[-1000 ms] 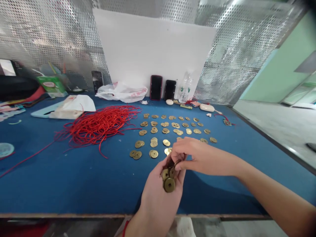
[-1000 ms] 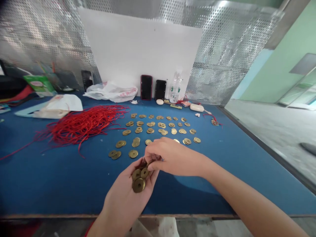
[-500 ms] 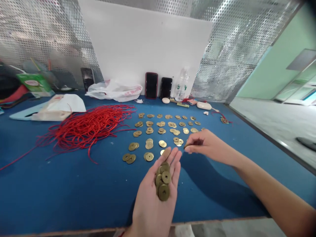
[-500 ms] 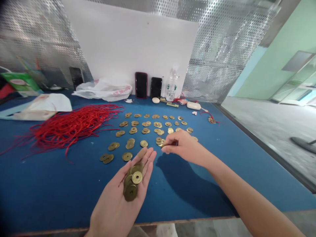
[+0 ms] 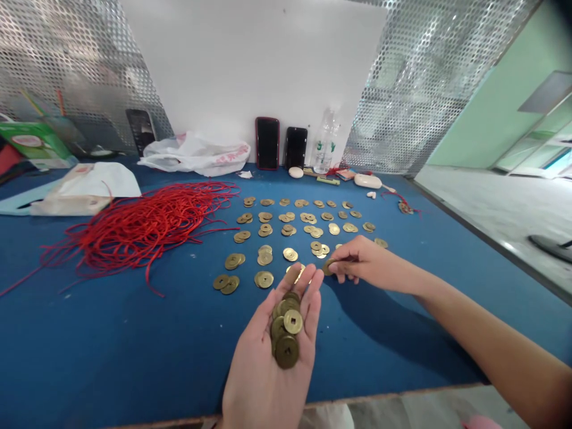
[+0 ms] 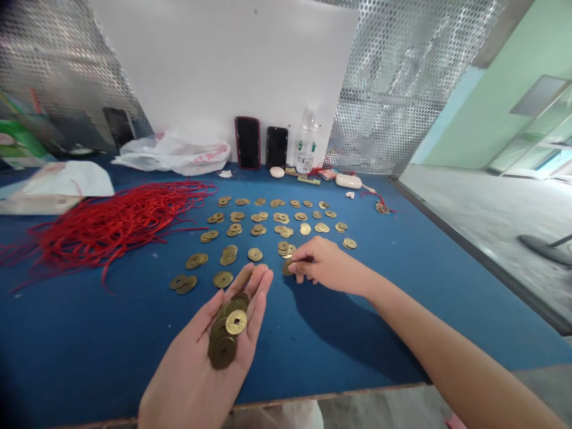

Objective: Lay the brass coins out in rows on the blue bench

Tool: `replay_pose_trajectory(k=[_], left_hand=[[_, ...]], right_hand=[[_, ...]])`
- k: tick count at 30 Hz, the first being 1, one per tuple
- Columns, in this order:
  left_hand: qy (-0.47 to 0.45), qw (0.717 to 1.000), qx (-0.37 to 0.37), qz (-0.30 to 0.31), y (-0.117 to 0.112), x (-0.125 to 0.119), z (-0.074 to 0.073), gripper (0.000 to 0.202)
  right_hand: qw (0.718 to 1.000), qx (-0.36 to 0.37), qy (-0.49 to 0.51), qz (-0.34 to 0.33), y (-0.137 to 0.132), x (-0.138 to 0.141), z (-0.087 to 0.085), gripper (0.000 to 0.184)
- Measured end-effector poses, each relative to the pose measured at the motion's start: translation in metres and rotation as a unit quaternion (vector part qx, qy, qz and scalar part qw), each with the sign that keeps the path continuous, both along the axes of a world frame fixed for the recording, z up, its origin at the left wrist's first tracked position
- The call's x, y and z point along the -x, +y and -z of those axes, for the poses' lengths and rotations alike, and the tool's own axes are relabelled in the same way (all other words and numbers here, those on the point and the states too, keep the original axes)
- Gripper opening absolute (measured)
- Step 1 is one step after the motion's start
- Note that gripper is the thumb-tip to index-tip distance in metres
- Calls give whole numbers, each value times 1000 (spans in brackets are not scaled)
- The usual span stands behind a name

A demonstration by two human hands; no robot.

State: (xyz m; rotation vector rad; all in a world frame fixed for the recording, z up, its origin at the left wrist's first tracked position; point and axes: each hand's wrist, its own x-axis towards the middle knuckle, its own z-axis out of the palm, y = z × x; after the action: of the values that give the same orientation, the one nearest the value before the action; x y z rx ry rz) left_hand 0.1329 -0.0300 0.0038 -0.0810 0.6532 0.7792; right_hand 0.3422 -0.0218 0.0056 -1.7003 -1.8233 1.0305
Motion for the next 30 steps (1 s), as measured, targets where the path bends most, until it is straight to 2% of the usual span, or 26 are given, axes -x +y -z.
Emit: replay_pose_trajectory(k=[3, 8, 13, 17, 23, 30], left_hand=[[-18, 1000, 14, -1, 1, 1, 4, 46], [-40, 998, 39, -4, 4, 2, 9, 43], [-42, 998, 53, 2, 5, 2, 12, 43], [-23, 999, 49, -5, 4, 1, 8, 44], [-14, 998, 63, -12, 4, 0, 6, 43], [-37, 997, 66, -11, 4, 3, 10, 43]], right_hand=[[999, 35, 36, 12, 1, 0, -1, 25], [997, 46, 60, 22, 0, 1, -5, 25], [999, -4, -42, 15, -2, 2, -5, 33], [992, -28, -123, 5, -1, 5, -1, 38], [985, -10, -170, 20, 0, 4, 2, 44], [980, 22, -194, 23, -3, -2, -8, 43]])
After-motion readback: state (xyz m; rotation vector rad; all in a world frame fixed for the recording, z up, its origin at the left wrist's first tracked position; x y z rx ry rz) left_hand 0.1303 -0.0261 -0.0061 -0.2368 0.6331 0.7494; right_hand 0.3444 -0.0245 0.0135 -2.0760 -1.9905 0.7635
